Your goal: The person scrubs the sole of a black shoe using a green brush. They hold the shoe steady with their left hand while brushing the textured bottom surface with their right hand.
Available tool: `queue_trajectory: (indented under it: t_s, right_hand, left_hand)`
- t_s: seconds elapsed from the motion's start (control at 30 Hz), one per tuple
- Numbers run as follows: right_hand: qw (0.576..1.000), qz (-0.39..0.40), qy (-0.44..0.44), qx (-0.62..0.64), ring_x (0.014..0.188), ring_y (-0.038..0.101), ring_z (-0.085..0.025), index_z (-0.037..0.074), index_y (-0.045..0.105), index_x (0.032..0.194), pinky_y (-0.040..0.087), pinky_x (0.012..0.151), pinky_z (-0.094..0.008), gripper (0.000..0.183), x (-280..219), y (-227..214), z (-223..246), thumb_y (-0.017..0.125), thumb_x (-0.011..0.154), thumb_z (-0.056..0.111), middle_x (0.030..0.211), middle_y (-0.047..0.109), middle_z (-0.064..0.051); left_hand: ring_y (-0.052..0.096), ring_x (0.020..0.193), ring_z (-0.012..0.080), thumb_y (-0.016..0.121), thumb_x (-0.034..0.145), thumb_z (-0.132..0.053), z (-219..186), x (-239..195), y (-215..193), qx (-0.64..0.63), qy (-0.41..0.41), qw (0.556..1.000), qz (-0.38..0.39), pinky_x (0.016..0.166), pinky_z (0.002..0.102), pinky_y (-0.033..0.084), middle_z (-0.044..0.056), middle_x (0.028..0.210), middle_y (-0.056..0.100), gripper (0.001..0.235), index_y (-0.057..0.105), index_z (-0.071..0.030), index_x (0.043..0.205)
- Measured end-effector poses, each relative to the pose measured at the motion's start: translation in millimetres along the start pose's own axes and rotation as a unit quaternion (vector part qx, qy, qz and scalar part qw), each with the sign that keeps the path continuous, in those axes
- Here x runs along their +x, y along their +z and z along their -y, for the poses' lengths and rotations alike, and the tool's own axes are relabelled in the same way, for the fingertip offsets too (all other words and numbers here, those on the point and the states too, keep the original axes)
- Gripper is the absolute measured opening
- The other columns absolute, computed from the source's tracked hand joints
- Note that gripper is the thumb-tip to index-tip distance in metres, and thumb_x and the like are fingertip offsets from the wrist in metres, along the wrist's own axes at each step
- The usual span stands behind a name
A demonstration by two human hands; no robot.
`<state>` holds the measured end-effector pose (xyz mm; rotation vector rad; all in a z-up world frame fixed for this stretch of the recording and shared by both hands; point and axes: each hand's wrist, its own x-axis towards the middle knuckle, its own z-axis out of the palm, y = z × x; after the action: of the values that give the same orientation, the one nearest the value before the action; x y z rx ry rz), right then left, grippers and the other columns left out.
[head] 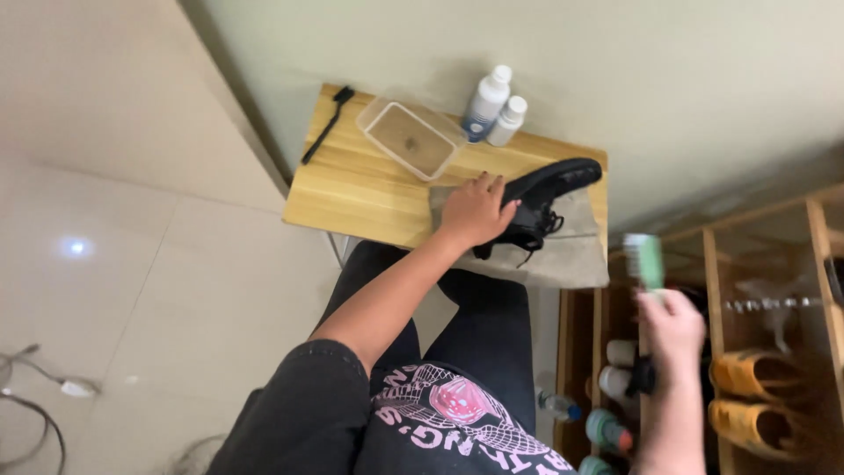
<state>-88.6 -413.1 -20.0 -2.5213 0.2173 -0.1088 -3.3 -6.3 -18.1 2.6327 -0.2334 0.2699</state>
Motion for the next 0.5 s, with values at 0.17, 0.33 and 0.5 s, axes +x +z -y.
queue_trajectory:
  t_s: [0.17, 0.33, 0.5]
  right_hand:
    - [0.949, -0.216, -0.01, -0.231, 0.096, 0.062, -0.045, -0.004, 0.075, 0.104, 0.05, 0.091, -0.052, 0.048, 99, -92, -102, 0.073, 0.115, 0.043, 0.129, 0.046, -0.021]
    - [0.979, -0.059, 0.193, 0.022, 0.055, 0.065, -0.042, -0.005, 0.057, 0.116, 0.046, 0.031, -0.052, 0.033, 172, -113, -168, 0.067, 0.117, 0.026, 0.08, 0.062, -0.033]
    - [0.973, -0.151, 0.169, -0.04, 0.055, 0.061, -0.044, 0.002, 0.056, 0.121, 0.046, 0.04, -0.058, 0.03, 185, -105, -194, 0.068, 0.113, 0.028, 0.086, 0.063, -0.029]
  left_hand:
    - [0.065, 0.112, 0.0402, 0.035, 0.104, -0.055, 3, 3, 2, 0.02, 0.025, 0.999, 0.01, 0.077, 0.047, 0.057, 0.023, 0.136, 0.061, 0.069, 0.056, -0.002, 0.142]
    - [0.066, 0.107, 0.039, 0.036, 0.103, -0.055, 0, 2, -1, 0.021, 0.014, 0.999, 0.019, 0.072, 0.046, 0.057, 0.023, 0.133, 0.063, 0.068, 0.055, -0.003, 0.142]
    - [0.064, 0.112, 0.0398, 0.034, 0.103, -0.055, 2, 3, -1, -0.001, 0.017, 0.999, 0.034, 0.076, 0.047, 0.056, 0.023, 0.136, 0.061, 0.07, 0.054, -0.001, 0.143]
